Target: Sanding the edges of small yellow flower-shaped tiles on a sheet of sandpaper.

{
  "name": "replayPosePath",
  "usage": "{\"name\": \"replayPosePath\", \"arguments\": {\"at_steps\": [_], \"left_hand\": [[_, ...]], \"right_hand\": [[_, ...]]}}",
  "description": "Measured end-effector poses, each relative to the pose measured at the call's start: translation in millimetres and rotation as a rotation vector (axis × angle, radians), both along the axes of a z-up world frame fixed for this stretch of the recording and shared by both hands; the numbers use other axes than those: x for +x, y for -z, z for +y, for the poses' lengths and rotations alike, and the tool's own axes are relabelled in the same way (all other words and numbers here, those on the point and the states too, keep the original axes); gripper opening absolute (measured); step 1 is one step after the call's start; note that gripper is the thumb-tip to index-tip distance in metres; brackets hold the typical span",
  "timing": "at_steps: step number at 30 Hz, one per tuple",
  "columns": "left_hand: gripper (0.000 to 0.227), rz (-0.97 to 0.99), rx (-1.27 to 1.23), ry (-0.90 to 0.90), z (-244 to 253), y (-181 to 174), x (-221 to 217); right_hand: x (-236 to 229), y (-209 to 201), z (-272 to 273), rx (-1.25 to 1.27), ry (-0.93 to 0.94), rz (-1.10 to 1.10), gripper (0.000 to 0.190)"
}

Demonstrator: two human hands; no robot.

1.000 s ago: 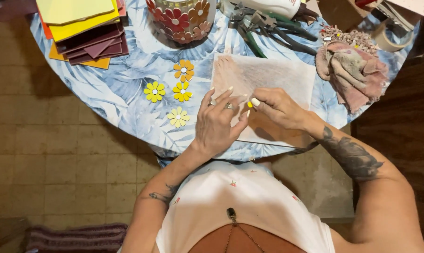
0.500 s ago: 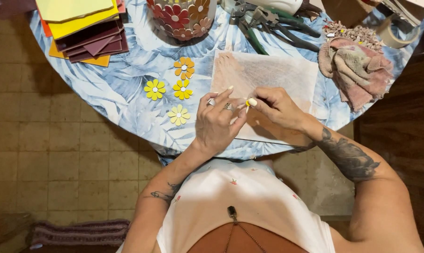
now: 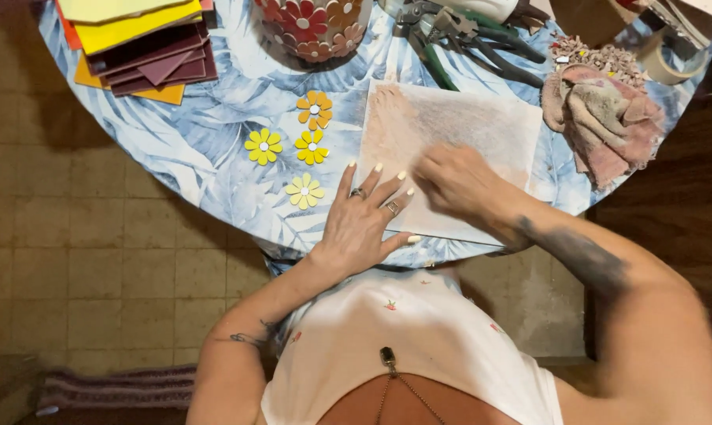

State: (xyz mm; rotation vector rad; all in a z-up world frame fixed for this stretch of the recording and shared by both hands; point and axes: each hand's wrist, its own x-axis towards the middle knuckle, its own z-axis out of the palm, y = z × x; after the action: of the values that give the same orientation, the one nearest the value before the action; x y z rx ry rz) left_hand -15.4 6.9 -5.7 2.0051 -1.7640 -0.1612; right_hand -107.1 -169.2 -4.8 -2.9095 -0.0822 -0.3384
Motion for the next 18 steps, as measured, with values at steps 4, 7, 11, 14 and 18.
{"name": "replayPosePath", "arguments": {"at_steps": [4, 7, 11, 14, 18], "left_hand": [[0.054, -0.011, -0.011, -0.013, 1.7, 1.3, -1.3], [0.056, -0.141, -0.035, -0.027, 2.1, -0.3, 0.1], [0.058, -0.009, 0.011, 0.005, -0.3, 2.4, 2.0], [0.060, -0.007, 0.018, 0.029, 0.7, 1.5, 3.7], [0.063, 0.001, 0.025, 0.041, 1.0, -1.1, 3.9]], "right_hand": [[72.4, 34.4, -23.1, -0.175, 0.015, -0.228, 0.012], [69.8, 17.2, -19.4, -0.319, 0.056, -0.179, 0.019], [-15.8, -6.8, -17.9, -0.289, -0.131, -0.065, 0.009], [-63.6, -6.3, -31.5, -0.266, -0.133, 0.092, 0.008], [-40.0, -0.6, -25.6, -0.109, -0.011, 0.184, 0.010]]}}
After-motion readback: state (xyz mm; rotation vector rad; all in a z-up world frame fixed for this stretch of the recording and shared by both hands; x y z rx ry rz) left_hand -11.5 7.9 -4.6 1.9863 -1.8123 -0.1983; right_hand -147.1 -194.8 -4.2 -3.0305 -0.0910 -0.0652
